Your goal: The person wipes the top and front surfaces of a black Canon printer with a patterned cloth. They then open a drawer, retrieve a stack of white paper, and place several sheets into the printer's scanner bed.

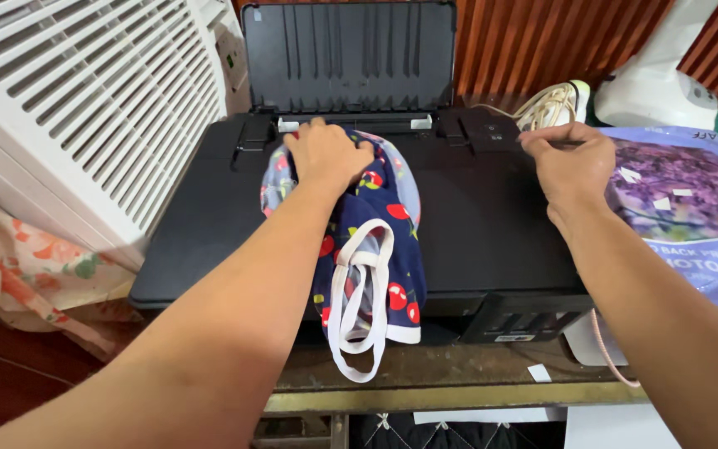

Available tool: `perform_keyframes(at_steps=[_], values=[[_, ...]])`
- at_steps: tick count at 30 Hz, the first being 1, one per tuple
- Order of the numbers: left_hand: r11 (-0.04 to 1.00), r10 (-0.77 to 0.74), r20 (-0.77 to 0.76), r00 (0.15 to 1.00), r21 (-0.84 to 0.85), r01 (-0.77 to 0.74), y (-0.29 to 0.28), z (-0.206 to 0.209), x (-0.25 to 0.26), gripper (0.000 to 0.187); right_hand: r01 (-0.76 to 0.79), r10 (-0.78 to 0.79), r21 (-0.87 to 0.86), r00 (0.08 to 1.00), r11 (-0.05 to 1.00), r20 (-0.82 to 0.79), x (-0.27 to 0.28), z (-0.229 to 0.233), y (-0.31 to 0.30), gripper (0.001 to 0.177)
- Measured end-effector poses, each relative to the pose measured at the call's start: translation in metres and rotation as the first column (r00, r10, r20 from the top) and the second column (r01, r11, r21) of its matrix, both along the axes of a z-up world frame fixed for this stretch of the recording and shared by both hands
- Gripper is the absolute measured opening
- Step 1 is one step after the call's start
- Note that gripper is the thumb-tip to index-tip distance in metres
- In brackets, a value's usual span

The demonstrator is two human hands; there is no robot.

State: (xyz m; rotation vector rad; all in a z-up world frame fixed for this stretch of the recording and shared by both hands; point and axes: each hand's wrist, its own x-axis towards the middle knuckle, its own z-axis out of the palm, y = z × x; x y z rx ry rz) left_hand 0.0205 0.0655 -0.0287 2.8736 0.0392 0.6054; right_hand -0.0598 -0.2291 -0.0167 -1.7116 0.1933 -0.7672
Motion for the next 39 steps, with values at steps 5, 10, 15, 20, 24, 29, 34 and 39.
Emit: perform_keyframes(at_steps=[5, 10, 15, 20, 24, 29, 34, 39], values=[[0.984, -0.179, -0.059, 0.982, -0.023, 0.178, -0.017, 0.004, -0.005, 0.064, -0.069, 0.069, -0.029, 0.998, 0.997, -0.003, -0.005, 0.002, 0.000, 0.007], [0.931, -0.361, -0.165, 0.918, -0.118, 0.345, -0.052, 0.006, 0.007, 0.053, -0.071, 0.072, -0.043, 0.997, 0.997, 0.034, -0.003, 0.002, 0.001, 0.007], [0.920, -0.385, -0.214, 0.898, -0.166, 0.355, -0.073, 0.006, 0.017, 0.054, -0.074, 0.075, -0.020, 0.997, 0.997, 0.021, -0.001, -0.001, -0.001, 0.008], [0.903, -0.427, -0.180, 0.886, -0.135, 0.408, -0.065, -0.008, 0.024, 0.060, -0.098, 0.099, -0.111, 0.995, 0.989, 0.004, -0.002, 0.002, 0.002, 0.007], [0.861, -0.508, -0.079, 0.858, -0.040, 0.507, -0.054, -0.024, 0.029, 0.066, -0.052, 0.046, -0.116, 0.998, 0.992, -0.050, -0.003, 0.003, 0.006, 0.007], [0.847, -0.526, -0.116, 0.842, 0.013, 0.531, -0.029, -0.023, 0.025, 0.085, -0.068, 0.069, -0.072, 0.998, 0.995, 0.001, -0.001, 0.000, -0.003, 0.007], [0.998, -0.066, -0.178, 0.982, 0.003, 0.068, -0.022, -0.022, -0.012, 0.096, 0.064, -0.063, 0.041, 0.998, 0.997, -0.022, 0.009, -0.008, -0.011, 0.008], [0.997, -0.011, -0.184, 0.983, 0.077, 0.026, -0.073, -0.009, -0.045, 0.099, 0.142, -0.141, -0.001, 0.983, 0.990, 0.116, 0.016, -0.018, -0.014, 0.019]])
